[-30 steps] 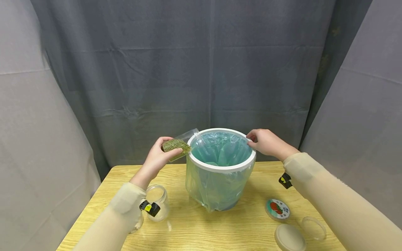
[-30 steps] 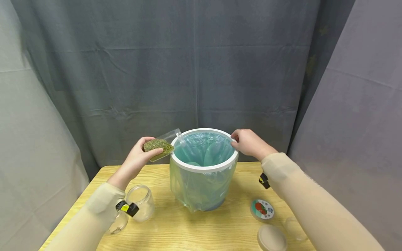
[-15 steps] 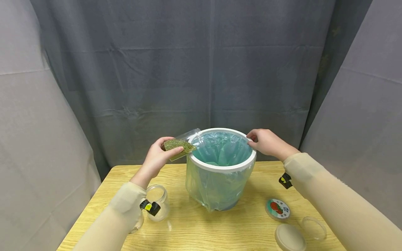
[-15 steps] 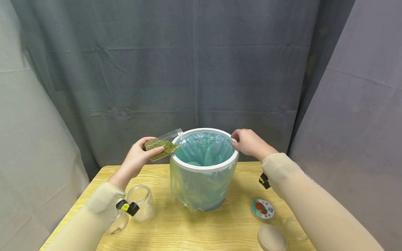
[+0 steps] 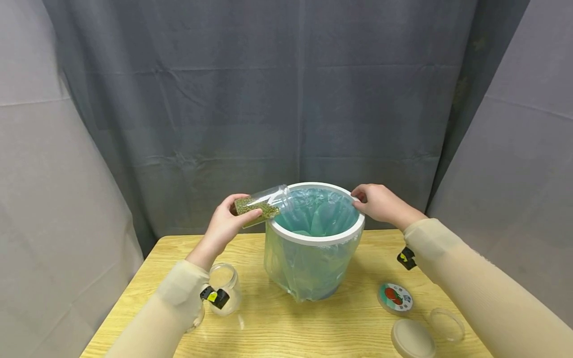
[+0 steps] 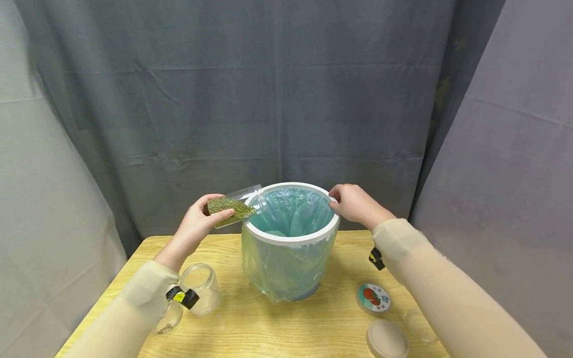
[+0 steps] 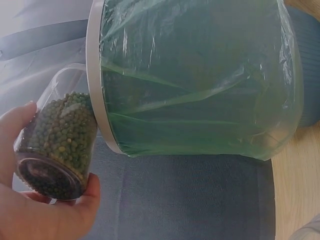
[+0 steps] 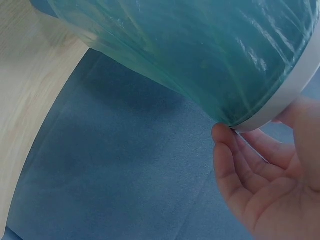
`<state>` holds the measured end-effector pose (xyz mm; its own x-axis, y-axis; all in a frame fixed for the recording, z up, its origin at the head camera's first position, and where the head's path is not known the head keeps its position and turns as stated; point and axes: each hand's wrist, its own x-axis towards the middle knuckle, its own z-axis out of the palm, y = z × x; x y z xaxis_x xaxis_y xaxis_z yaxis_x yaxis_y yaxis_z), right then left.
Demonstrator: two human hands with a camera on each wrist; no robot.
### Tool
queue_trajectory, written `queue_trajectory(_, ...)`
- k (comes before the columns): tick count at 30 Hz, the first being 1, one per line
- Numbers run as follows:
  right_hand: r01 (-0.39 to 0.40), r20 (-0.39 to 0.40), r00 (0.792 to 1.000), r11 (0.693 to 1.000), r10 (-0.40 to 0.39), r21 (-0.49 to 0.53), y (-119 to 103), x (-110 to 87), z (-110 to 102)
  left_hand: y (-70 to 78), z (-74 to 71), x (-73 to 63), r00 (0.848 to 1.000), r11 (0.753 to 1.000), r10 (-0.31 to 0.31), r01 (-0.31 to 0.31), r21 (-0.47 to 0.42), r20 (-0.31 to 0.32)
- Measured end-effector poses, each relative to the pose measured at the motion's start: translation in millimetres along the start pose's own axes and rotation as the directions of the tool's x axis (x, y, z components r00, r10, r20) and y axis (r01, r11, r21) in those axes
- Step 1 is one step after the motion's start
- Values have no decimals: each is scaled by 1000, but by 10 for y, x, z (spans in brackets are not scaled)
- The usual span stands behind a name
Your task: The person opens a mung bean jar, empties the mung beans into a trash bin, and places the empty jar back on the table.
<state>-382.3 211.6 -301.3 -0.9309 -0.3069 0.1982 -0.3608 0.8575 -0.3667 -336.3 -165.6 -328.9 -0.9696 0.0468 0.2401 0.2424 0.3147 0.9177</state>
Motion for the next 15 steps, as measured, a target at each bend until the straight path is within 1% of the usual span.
queue_trajectory(4, 2, -1, 1000, 1000, -2, 1, 5, -1, -1, -4, 0, 5, 1000, 1000, -5, 5, -27, 13)
queue_trajectory(12, -5, 1, 1000, 1000, 5, 5, 9, -3, 2, 5, -8, -1, 1000, 1000, -6, 6, 26, 2)
queue_trajectory(15, -9, 2, 1000, 1000, 9, 10, 6, -8, 0, 10, -11, -1, 1000, 1000, -19, 19, 19, -1)
